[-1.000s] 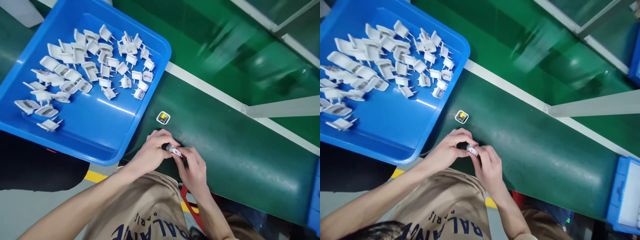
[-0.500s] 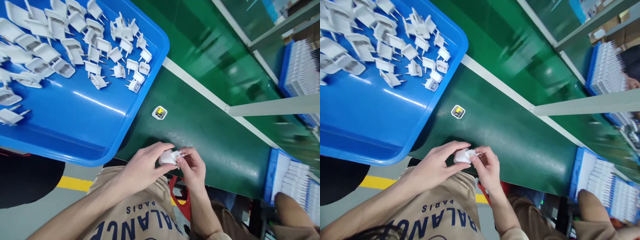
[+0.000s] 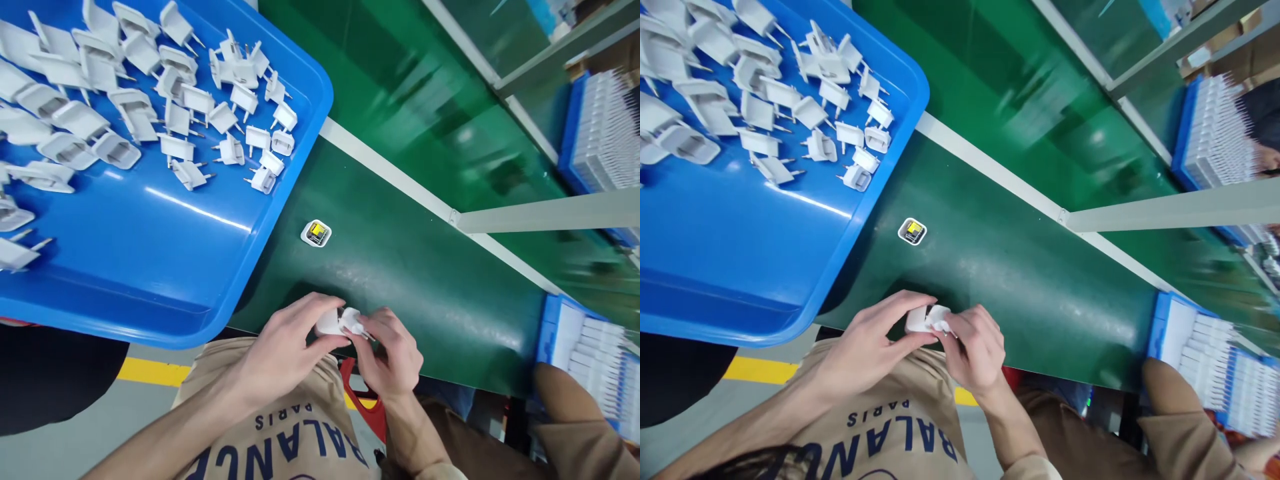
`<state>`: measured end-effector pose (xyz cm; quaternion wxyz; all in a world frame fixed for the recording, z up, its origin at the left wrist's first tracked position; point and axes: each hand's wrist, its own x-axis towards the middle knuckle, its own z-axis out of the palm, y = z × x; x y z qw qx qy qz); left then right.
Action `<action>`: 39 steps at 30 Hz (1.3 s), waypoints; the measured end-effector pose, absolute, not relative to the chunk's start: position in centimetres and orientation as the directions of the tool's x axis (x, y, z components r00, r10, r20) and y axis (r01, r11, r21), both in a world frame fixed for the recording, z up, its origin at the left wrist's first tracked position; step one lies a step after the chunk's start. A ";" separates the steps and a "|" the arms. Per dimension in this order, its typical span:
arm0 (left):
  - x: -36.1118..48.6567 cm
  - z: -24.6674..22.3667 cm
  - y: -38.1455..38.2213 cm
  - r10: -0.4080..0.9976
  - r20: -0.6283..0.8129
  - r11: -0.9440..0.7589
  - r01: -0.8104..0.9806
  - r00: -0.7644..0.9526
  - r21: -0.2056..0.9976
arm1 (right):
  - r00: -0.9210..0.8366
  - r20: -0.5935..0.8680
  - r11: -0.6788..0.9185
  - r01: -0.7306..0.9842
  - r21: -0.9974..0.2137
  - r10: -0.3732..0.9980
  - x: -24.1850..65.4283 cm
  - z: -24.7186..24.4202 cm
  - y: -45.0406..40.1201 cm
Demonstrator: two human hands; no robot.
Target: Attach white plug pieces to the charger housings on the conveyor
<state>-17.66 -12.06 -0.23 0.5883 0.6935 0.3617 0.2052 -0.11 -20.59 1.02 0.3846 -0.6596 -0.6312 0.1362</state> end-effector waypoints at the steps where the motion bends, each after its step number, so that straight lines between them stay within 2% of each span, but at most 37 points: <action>1: -17.7 -0.2 -12.1 0.749 -0.118 -0.057 0.241 0.652 0.969 | 0.219 0.308 0.075 0.692 -0.718 0.926 0.0 0.9 -20.7; 6: -18.1 -0.1 -11.5 0.762 -0.107 -0.080 0.257 0.638 0.963 | 0.416 0.197 -0.025 0.470 -0.882 0.888 0.9 1.1 -20.5; 8: -18.1 -0.1 -11.1 0.761 -0.101 -0.090 0.258 0.641 0.962 | 0.413 0.113 -0.044 0.352 -0.935 0.904 1.1 1.6 -20.4; 10: -18.0 -0.1 -10.9 0.756 -0.074 -0.105 0.233 0.651 0.967 | 0.362 0.086 -0.030 0.303 -0.952 0.928 1.3 2.3 -20.3; 13: -17.8 0.0 -10.9 0.740 -0.032 -0.128 0.188 0.672 0.974 | 0.211 0.117 0.013 0.436 -0.900 0.970 1.7 3.7 -20.3; 16: -17.7 0.3 -10.9 0.716 -0.009 -0.155 0.172 0.698 0.973 | 0.022 0.058 0.032 0.617 -0.786 0.998 2.2 5.0 -20.1; 19: -17.7 0.5 -10.8 0.680 0.067 -0.228 0.123 0.730 0.966 | -0.097 0.004 0.071 0.697 -0.713 0.995 2.5 5.9 -19.6; 22: -17.7 0.5 -10.5 0.638 0.170 -0.328 0.065 0.751 0.943 | -0.192 0.031 0.171 0.778 -0.604 0.981 2.6 6.6 -18.8; 25: -17.9 0.4 -10.3 0.602 0.190 -0.372 0.062 0.776 0.926 | -0.286 0.005 0.246 0.816 -0.523 0.958 2.8 7.0 -18.1; 29: -18.2 0.2 -10.4 0.571 0.157 -0.360 0.074 0.806 0.930 | -0.341 -0.075 0.247 0.799 -0.548 0.937 3.0 6.8 -17.5; 32: -18.4 0.0 -10.5 0.559 0.144 -0.346 0.072 0.816 0.935 | -0.359 -0.061 0.261 0.775 -0.575 0.931 3.1 6.3 -17.4; 39: -18.9 0.3 -9.7 0.488 0.074 -0.320 0.099 0.870 0.942 | -0.337 -0.033 0.198 0.625 -0.755 0.941 3.4 5.5 -17.8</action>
